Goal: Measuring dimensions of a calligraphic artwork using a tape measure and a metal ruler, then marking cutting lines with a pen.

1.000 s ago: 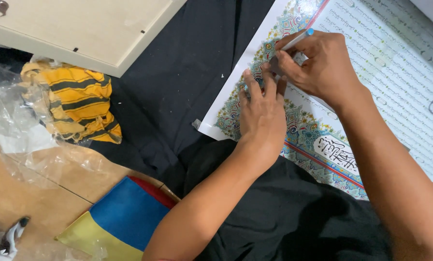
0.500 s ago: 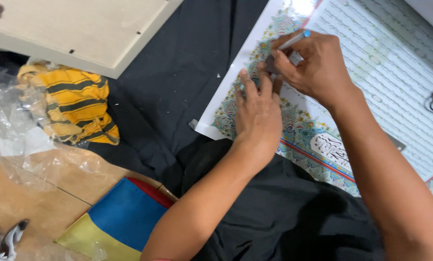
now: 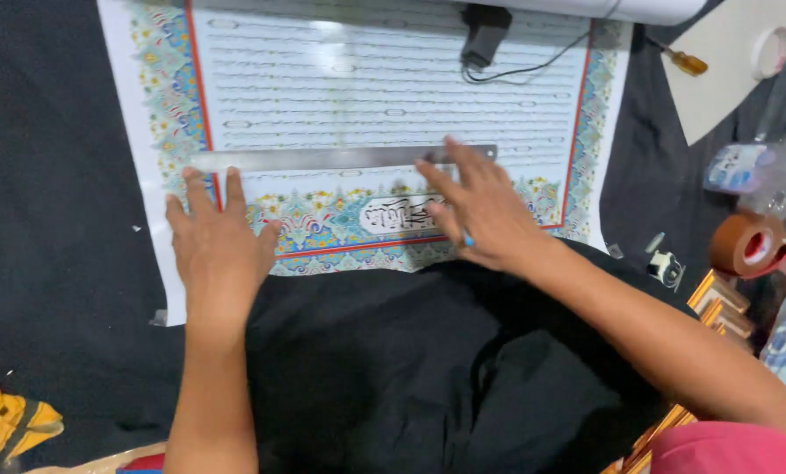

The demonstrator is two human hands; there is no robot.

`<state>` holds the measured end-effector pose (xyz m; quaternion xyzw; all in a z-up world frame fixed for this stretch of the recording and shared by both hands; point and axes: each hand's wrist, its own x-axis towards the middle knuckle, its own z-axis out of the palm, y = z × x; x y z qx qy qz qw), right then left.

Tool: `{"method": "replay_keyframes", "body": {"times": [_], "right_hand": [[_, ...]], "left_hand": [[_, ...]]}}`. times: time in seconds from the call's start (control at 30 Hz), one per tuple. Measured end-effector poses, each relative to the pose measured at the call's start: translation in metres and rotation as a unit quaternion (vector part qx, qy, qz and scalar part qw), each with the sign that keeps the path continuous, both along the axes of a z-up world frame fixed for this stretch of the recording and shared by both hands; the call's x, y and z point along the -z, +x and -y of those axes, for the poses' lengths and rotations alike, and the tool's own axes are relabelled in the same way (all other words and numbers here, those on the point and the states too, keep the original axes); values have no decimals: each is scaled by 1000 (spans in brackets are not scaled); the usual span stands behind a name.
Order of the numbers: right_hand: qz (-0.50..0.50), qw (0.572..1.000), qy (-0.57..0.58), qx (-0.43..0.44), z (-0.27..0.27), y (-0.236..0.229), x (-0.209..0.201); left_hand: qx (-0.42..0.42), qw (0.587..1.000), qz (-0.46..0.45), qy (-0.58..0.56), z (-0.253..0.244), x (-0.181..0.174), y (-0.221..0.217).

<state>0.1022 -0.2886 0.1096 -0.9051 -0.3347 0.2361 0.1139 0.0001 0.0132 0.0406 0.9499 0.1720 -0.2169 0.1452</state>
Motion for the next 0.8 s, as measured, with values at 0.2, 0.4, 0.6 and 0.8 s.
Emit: {"method": "replay_keyframes", "body": {"times": [0.2,0.4,0.6,0.8], "right_hand": [[13,975,-50,214,130,25,62],[155,980,25,122,88,24,94],[246,966,43,74,90,25,115],[231,970,60,44,106,31,132]], "left_hand": [[56,990,78,99,0,7,-8],[31,990,109,85,7,7,-4],[36,984,160,71,7,12,-6],[7,968,240,69,-5,70,-13]]}}
